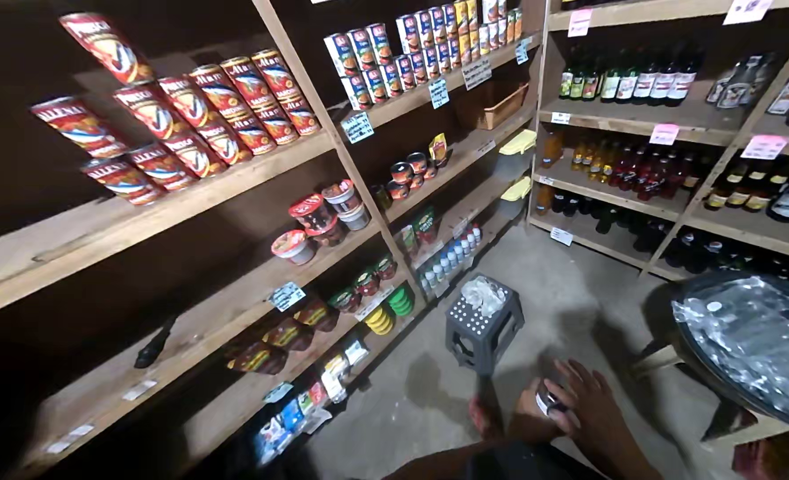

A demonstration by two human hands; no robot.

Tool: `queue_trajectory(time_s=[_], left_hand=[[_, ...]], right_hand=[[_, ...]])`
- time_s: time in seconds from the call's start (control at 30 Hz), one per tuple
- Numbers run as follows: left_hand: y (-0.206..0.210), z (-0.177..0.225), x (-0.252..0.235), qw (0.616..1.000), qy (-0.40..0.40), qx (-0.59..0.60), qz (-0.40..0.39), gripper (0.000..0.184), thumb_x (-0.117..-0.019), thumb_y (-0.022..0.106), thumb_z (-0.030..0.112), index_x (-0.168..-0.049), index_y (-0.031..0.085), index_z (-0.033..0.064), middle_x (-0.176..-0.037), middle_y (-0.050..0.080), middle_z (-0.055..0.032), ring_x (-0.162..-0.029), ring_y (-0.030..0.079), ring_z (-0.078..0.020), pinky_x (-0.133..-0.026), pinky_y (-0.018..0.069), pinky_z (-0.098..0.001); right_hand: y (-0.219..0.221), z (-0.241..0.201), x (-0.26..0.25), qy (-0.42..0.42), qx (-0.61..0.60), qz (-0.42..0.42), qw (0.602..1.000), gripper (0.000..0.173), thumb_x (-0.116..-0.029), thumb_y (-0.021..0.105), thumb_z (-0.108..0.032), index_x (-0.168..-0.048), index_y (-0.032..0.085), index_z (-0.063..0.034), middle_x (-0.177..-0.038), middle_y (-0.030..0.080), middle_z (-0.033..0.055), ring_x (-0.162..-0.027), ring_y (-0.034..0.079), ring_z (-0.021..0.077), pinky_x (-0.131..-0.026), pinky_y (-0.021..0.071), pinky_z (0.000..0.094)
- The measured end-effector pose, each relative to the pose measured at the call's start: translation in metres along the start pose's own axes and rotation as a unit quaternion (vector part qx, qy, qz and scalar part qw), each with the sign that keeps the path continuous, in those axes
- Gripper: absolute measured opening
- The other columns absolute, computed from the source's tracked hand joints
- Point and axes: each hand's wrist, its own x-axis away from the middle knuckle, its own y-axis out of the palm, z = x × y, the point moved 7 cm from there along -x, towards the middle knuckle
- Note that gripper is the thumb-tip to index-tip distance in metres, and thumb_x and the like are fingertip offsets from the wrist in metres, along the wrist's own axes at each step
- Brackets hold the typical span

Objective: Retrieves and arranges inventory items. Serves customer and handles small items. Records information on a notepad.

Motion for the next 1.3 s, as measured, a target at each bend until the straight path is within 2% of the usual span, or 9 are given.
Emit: queue_trajectory(time_s=[0.23,0.47,0.6,0.73,0.87,0.97,1.13,1.23,1.3], left_hand=[[-0.006,-0.021,-0.002,0.995,-0.045,0.031,0.085,0.059,-0.0835,0.078,0.013,-0.135,0.057,-0.0072,-0.122,0.067,-0.0236,-0.112,0.066,-0.0265,-0.101,0.0505,-0.0399],[-0.004,-0.033,-0.01,0.996,-0.061,0.015,0.069,0.048,-0.0959,0.064,0.01,-0.139,0.054,-0.0062,-0.128,0.065,-0.025,-0.119,0.064,-0.0286,-0.107,0.0477,-0.0401],[0.003,-0.042,-0.011,0.999,-0.022,-0.032,0.036,0.043,-0.103,0.053,0.009,-0.141,0.051,-0.0105,-0.137,0.06,-0.0265,-0.129,0.058,-0.0286,-0.114,0.0412,-0.0363],[0.0,-0.035,-0.008,0.997,-0.048,-0.057,0.023,0.052,-0.0946,0.067,0.017,-0.139,0.055,-0.0068,-0.131,0.065,-0.0232,-0.122,0.062,-0.0277,-0.109,0.0459,-0.0394],[-0.01,-0.021,-0.001,0.995,-0.007,0.061,0.078,0.072,-0.0732,0.086,0.012,-0.135,0.055,-0.0069,-0.12,0.067,-0.0244,-0.112,0.066,-0.0295,-0.101,0.0518,-0.0446],[-0.004,-0.011,-0.001,0.994,0.021,0.098,0.049,0.071,-0.0716,0.085,0.007,-0.134,0.054,-0.0081,-0.116,0.068,-0.0236,-0.107,0.067,-0.027,-0.098,0.0532,-0.0418],[0.022,-0.021,-0.016,0.999,0.0,0.008,-0.053,0.05,-0.0955,0.064,0.006,-0.14,0.05,-0.0116,-0.131,0.062,-0.0288,-0.123,0.061,-0.0316,-0.109,0.0454,-0.0424],[0.06,-0.078,-0.045,0.986,0.052,-0.053,-0.15,0.043,-0.1062,0.049,0.008,-0.141,0.047,-0.0163,-0.139,0.056,-0.0329,-0.13,0.057,-0.0358,-0.112,0.0437,-0.0417],[0.062,-0.053,-0.05,0.979,0.009,0.014,-0.203,0.045,-0.1025,0.055,0.004,-0.142,0.045,-0.0142,-0.135,0.059,-0.0274,-0.122,0.061,-0.0253,-0.107,0.0477,-0.0345]], right_hand=[[-0.004,-0.018,0.008,-0.057,0.047,0.167,0.983,0.038,-0.0939,0.056,-0.041,-0.087,0.079,-0.0114,-0.121,0.074,0.0115,-0.119,0.066,0.039,-0.102,0.0401,0.0684],[0.019,-0.023,0.0,0.032,0.018,0.084,0.996,0.059,-0.0904,0.062,-0.046,-0.119,0.072,0.0044,-0.136,0.064,0.0226,-0.129,0.058,0.048,-0.102,0.0385,0.0736],[0.029,-0.027,-0.005,-0.02,-0.061,0.063,0.996,0.05,-0.0951,0.059,-0.037,-0.121,0.072,0.0038,-0.135,0.066,0.0194,-0.128,0.059,0.046,-0.101,0.045,0.0671],[0.02,-0.021,0.001,-0.059,-0.168,0.038,0.983,0.033,-0.0966,0.058,-0.026,-0.114,0.079,-0.0077,-0.133,0.068,0.0156,-0.132,0.055,0.0455,-0.106,0.042,0.0647],[-0.005,0.005,0.006,-0.014,-0.203,0.08,0.976,0.039,-0.0988,0.057,-0.043,-0.094,0.081,-0.0127,-0.136,0.066,0.0127,-0.139,0.048,0.0412,-0.115,0.0331,0.0627],[-0.007,0.005,0.008,-0.017,-0.072,0.102,0.992,0.051,-0.1007,0.048,-0.051,-0.11,0.079,-0.0112,-0.138,0.064,0.0172,-0.134,0.053,0.0461,-0.108,0.0356,0.0713],[0.008,-0.008,0.012,0.034,-0.051,0.022,0.998,0.058,-0.0951,0.06,-0.042,-0.128,0.067,0.0052,-0.141,0.059,0.0251,-0.136,0.051,0.0495,-0.107,0.0383,0.07],[-0.007,-0.014,0.019,0.114,-0.16,-0.029,0.98,0.034,-0.1003,0.061,-0.016,-0.126,0.069,0.0042,-0.137,0.064,0.0224,-0.131,0.059,0.0398,-0.112,0.0424,0.0565],[-0.034,-0.018,0.028,0.143,-0.33,0.023,0.933,0.027,-0.1026,0.056,-0.011,-0.121,0.072,0.0011,-0.116,0.074,0.0149,-0.105,0.071,0.0209,-0.095,0.0561,0.0381]])
